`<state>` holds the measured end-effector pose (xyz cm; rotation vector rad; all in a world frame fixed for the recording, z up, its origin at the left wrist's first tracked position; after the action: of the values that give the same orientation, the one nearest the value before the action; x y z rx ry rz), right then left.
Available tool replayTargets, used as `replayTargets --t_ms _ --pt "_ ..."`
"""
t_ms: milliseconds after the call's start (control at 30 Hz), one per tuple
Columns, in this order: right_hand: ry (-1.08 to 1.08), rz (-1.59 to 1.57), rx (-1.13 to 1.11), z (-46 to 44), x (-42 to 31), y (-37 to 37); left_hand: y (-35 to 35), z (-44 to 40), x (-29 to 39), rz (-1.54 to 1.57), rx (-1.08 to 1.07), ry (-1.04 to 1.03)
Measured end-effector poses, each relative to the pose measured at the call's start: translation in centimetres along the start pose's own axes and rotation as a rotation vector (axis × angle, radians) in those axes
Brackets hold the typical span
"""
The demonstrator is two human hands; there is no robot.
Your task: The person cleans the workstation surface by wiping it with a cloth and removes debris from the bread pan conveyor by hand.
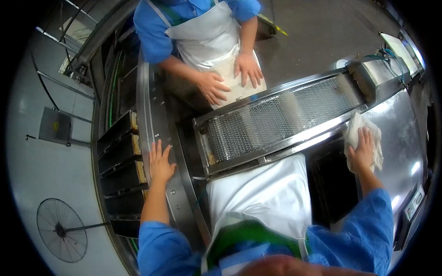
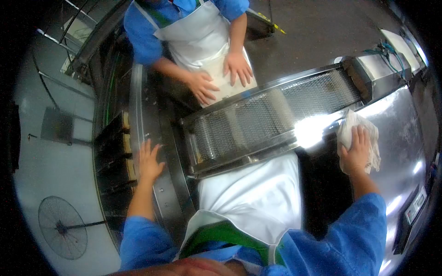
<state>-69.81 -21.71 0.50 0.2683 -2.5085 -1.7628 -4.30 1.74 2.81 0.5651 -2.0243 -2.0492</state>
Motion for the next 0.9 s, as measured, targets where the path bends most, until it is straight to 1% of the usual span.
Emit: replayTargets --t_ms 233,333,400,533,600,900 --pt "-0.014 0.017 -0.018 0.1 -0.1 0.0 0.1 -0.1 0.1 0.001 0.001 0.010" --pt "0.012 0.013 0.016 -0.1 0.0 0.2 -0.7 -0.3 -0.5 -0.009 0.010 0.008" --pt "-0.033 0.020 -0.040 -0.2 -1.2 1.4 -0.4 -0.7 -0.3 -0.003 0.017 0.005" --pt "-0.016 0.009 -0.034 0.0 -0.7 1.1 0.1 -0.8 0.0 0.010 -0.059 0.049" --pt "-0.031 0.027 -0.046 -0.1 -1.7 1.8 -0.1 -0.9 -0.1 0.020 -0.081 0.059" --pt "-0.041 0.035 -0.041 -0.2 -0.7 0.5 -0.5 -0.9 -0.4 0.056 -0.041 0.067"
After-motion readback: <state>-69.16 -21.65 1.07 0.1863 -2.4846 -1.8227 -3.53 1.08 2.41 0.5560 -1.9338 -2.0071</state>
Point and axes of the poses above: each hand's wrist, its own z-axis away from the middle knuckle, its own y-axis out of the back of the hand, x = y × z, the point moved 2 cm from there along -z, towards the middle knuckle, and after that the axes turned 6 degrees about x, right-handed, at the moved point
